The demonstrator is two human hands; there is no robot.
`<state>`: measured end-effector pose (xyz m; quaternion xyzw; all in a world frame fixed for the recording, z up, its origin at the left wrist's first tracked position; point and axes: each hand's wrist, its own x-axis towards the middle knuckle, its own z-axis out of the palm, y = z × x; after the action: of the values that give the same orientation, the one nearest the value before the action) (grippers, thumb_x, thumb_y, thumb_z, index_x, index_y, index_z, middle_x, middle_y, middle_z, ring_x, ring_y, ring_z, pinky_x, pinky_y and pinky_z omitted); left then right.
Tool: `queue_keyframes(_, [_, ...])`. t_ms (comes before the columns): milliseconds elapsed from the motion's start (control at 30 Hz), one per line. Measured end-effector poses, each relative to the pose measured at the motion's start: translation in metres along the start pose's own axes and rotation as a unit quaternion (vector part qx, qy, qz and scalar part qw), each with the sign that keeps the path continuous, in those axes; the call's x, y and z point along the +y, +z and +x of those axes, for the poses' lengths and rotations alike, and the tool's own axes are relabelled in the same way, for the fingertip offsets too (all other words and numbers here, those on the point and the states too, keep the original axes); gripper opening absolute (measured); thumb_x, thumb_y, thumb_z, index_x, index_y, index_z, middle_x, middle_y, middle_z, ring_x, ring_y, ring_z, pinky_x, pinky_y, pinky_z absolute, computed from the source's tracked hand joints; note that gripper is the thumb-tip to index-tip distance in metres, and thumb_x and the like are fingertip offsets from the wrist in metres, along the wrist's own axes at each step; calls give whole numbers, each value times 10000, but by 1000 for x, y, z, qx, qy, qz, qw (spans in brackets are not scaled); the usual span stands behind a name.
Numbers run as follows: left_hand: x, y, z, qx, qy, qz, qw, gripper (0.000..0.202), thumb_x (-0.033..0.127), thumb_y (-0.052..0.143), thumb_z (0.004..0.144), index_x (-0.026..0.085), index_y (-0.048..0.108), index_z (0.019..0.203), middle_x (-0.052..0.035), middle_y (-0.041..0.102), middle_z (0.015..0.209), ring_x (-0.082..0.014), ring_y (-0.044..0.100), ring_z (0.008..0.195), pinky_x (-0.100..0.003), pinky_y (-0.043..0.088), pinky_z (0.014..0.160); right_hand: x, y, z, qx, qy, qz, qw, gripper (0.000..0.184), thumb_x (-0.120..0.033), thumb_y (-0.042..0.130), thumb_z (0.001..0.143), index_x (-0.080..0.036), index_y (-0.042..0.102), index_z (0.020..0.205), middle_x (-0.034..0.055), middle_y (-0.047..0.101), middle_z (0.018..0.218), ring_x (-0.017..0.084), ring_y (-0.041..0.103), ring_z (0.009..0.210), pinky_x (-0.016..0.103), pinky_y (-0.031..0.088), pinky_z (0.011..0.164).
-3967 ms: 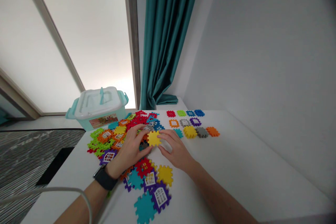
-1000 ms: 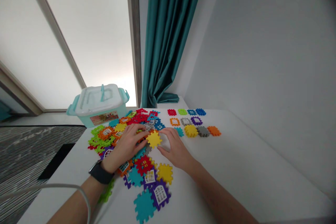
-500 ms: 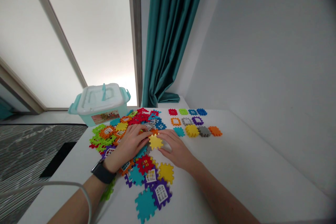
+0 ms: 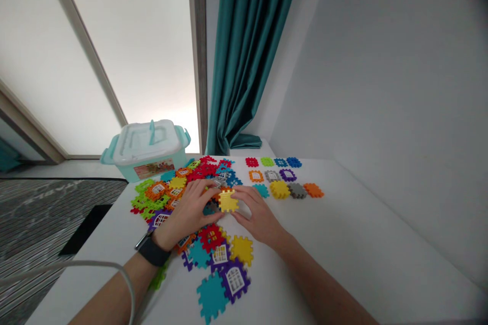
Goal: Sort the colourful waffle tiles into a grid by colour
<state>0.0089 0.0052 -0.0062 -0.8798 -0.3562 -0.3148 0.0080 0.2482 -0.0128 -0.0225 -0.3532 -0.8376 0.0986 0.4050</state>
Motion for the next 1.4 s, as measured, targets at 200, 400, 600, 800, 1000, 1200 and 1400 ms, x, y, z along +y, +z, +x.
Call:
queue_keyframes(200, [3,-2,1,18,-3,-10,1000,417,304,745,838,216,580,1211,-130,579,1265,-308,569,1173,-481,482,993,0,-3,0,-4,-10,-13,1000,357,-186,626,918,-274,558,1257,103,608,1349,266,575,1251,489,498,1064])
queue_keyframes(400, [3,-2,1,25,-3,-17,1000,443,285,731,829,203,575,1235,-140,572,1266,-313,570,1171,-483,491,985,0,-3,0,-1,-15,-17,1000,337,-188,614,927,-265,547,1248,110,610,1354,267,573,1255,500,496,1057])
queue_keyframes(600, [0,0,0,45,-6,-34,998,466,271,722,825,214,570,1262,-132,564,1259,-308,567,1178,-474,495,1001,2,-7,1,25,-14,-38,999,307,-204,607,932,-263,555,1228,111,609,1343,285,545,1283,547,446,1097])
queue_keyframes(800, [-2,2,-1,44,-5,-39,998,465,281,718,841,215,563,1275,-138,554,1274,-310,562,1190,-481,500,1006,2,-9,2,34,1,-53,998,323,-236,630,925,-253,559,1239,125,585,1344,291,541,1284,531,455,1094])
queue_keyframes(1000, [-2,1,-1,42,-3,-49,998,471,279,719,843,227,557,1283,-134,554,1275,-309,561,1192,-485,498,1009,2,-8,1,32,3,-67,997,316,-241,628,929,-247,557,1237,135,576,1342,296,544,1271,537,476,1074])
queue_keyframes(1200, [-4,3,-1,29,-30,-106,993,437,281,726,850,232,568,1255,-128,518,1301,-302,534,1234,-485,479,1055,5,-10,1,41,-78,-100,991,226,-193,607,967,-250,607,1186,101,657,1250,257,588,1205,491,511,1043])
queue_keyframes(1400, [-3,3,1,-8,-65,-187,980,359,323,746,857,239,622,1184,-109,519,1275,-284,540,1229,-476,479,1074,1,-15,1,33,-141,-118,982,191,-140,572,993,-252,653,1125,63,722,1172,231,617,1161,450,516,1016])
